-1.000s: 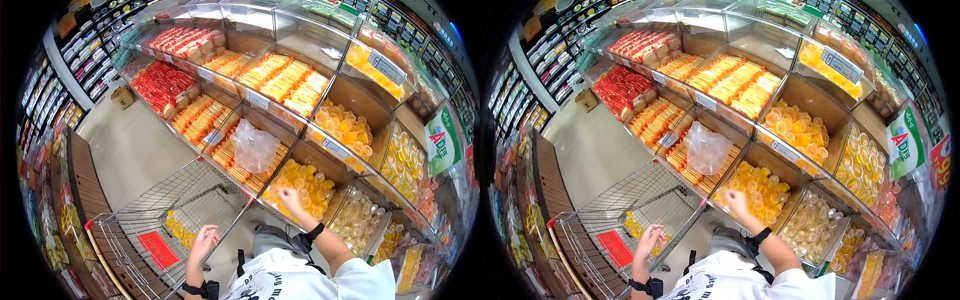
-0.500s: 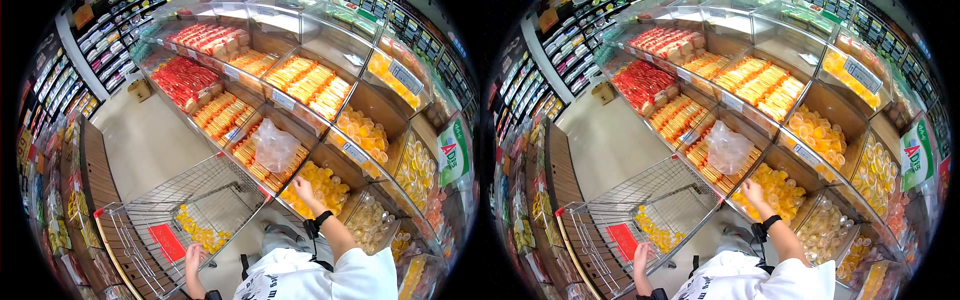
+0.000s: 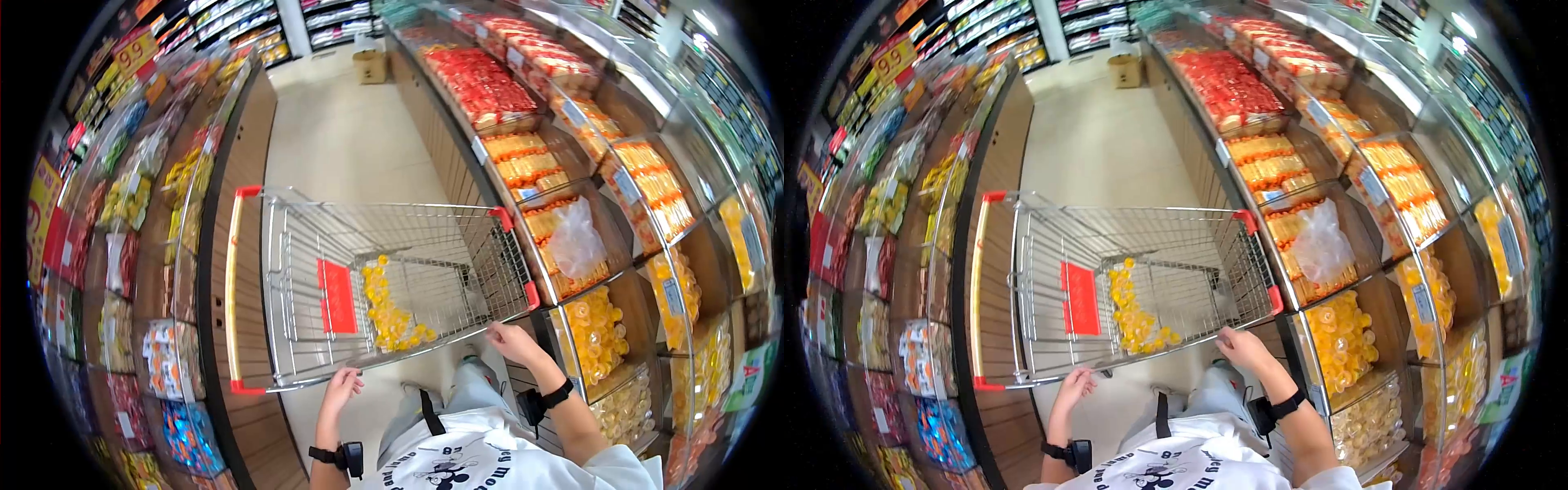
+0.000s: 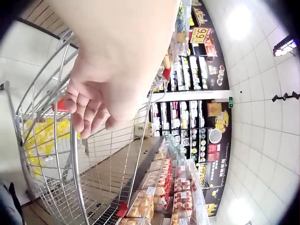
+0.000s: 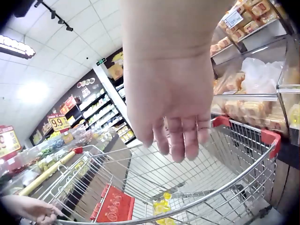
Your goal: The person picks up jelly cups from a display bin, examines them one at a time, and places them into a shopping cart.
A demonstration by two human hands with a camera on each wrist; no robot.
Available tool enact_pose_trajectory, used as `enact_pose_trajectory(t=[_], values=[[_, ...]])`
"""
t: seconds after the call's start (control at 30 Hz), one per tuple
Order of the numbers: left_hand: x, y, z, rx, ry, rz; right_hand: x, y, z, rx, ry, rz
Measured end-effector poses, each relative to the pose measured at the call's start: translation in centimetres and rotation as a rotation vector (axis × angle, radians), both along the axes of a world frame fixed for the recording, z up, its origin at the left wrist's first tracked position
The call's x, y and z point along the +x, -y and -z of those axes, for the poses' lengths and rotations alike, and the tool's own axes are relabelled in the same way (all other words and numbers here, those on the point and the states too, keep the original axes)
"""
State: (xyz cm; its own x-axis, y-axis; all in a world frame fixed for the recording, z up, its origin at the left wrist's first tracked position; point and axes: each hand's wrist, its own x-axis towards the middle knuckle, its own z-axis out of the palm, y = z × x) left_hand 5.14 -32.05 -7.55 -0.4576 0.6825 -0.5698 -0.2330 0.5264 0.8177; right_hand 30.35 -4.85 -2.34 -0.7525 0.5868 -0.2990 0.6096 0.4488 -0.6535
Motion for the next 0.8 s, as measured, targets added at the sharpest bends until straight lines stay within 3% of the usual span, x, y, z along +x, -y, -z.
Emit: enact_pose_trajectory(t=[0.1,0.2,0.23,0.33,0.37,0.53,0.6,0.7,0.77,0.8], values=[[-0.5,0.9,0.5,-0.034,0.044,-0.034,-1.1,0.3,-0.7,-0.009,0.136,-0.128],[-1.5,0.7,0.8,-0.038,0.069,-0.054,-2.8,-2.1,1.1,-0.031,0.098,-0.178],[-1.7,0.4,1.0,-0.039,0.079,-0.062,-3.9,-2.9,1.4,-0.017,-0.014,-0.137],[-2.5,-2.0,0.0,-0.01,0.084,-0.104,-8.8,-5.8,3.4,-0.082,0.053,-0.043],[-2.9,-3.2,-0.5,-0.023,0.095,-0.1,-10.3,-6.5,5.5,-0.135,-0.056,0.023],[-5.4,-10.6,-0.1,-0.016,0.125,-0.087,-17.7,-8.9,17.9,-0.13,0.126,-0.147],[-6.8,-13.1,2.6,-0.026,0.142,-0.098,-19.9,-8.8,22.9,-0.112,0.225,-0.184],[-8.1,-15.0,10.3,-0.122,0.122,-0.162,-22.3,-7.8,28.2,-0.2,0.372,-0.184],[-7.7,-13.2,17.5,-0.341,-0.111,-0.072,-23.8,-7.0,31.5,-0.273,0.492,-0.146],[-7.7,-13.3,18.8,-0.444,-0.227,-0.021,-24.6,-6.9,33.4,-0.302,0.55,-0.127]])
